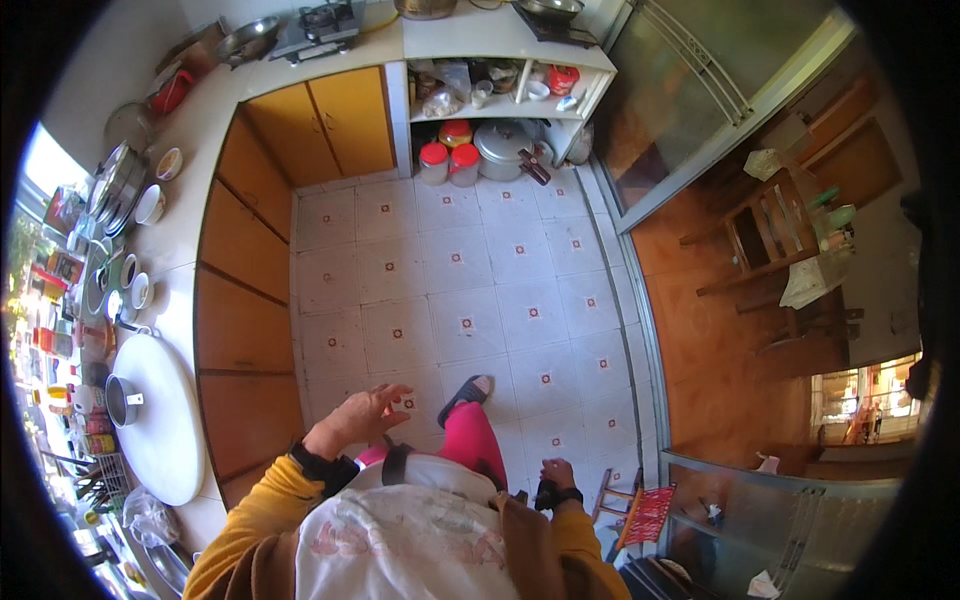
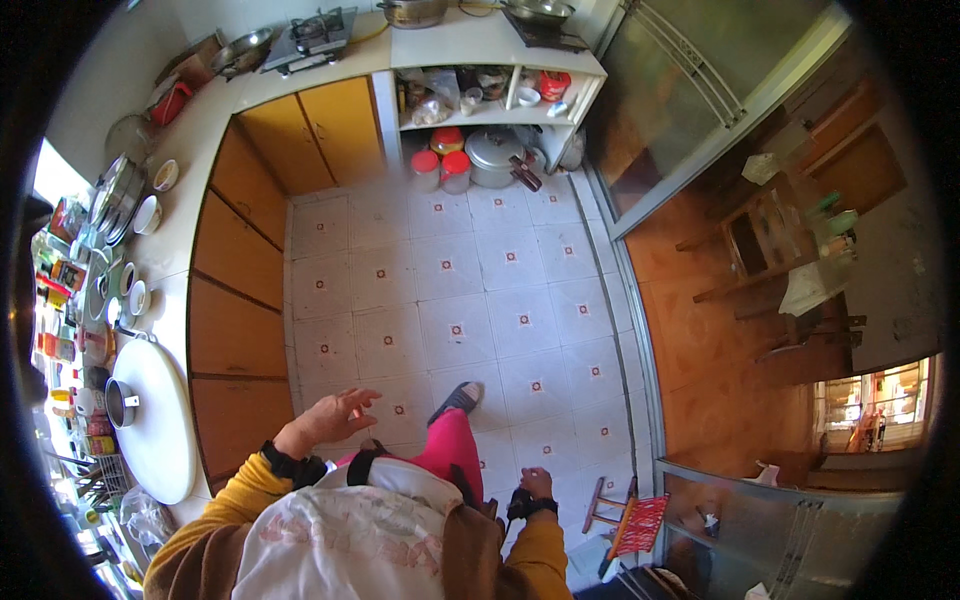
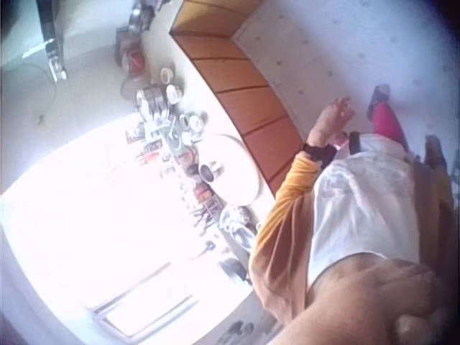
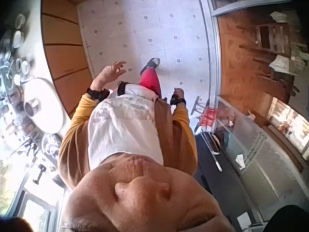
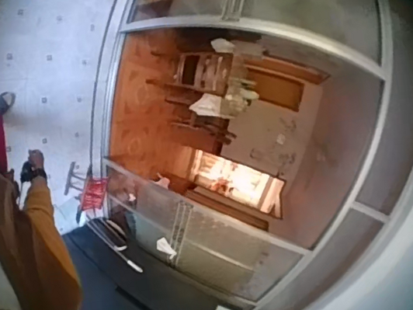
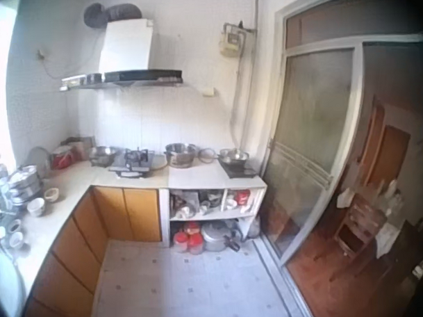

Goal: The person fills a metal bowl with water from the kitchen sink, then carries a pressure cooker to the stove and opens it. They pick up a small pot and walk to a water dispenser, where they fill the pot with water.

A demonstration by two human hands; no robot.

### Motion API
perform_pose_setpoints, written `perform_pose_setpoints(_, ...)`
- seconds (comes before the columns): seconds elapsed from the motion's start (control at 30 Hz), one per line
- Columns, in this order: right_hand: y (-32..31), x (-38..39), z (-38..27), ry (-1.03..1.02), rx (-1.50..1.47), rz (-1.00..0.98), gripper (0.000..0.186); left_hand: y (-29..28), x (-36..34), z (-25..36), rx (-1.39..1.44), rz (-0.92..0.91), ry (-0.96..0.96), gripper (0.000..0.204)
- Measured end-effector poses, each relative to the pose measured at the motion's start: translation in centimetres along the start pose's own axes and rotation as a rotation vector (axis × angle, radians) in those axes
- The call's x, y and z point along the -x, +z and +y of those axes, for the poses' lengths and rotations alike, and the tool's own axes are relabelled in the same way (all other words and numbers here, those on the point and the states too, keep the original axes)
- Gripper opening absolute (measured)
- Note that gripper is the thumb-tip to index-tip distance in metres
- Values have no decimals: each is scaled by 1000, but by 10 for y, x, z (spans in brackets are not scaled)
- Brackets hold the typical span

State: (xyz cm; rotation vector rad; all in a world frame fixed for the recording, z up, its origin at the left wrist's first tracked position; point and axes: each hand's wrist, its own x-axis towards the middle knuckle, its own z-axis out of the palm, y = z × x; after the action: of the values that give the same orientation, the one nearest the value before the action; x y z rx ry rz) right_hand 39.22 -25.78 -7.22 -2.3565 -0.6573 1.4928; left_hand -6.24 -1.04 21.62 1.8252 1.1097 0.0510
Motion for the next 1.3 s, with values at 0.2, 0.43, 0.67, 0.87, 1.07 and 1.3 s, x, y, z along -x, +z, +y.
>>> perform_pose_setpoints(0.2,-78,-85,-119,-97,-10,4,35,-11,-110,53,25,27,36,46)
perform_pose_setpoints(0.43,-119,-176,-264,-335,90,14,32,-58,-197,60,30,37,-58,44)
perform_pose_setpoints(0.67,-140,-211,-344,-276,44,-105,31,-112,-319,49,13,64,-5,44)
perform_pose_setpoints(0.87,-183,-244,-361,-126,105,-100,30,-149,-401,76,16,-60,70,43)
perform_pose_setpoints(1.07,-257,-322,-380,-16,232,-139,28,-150,-490,101,87,5,-61,45)
perform_pose_setpoints(1.3,-342,-426,-471,-197,356,-193,29,-129,-550,139,171,160,-90,45)
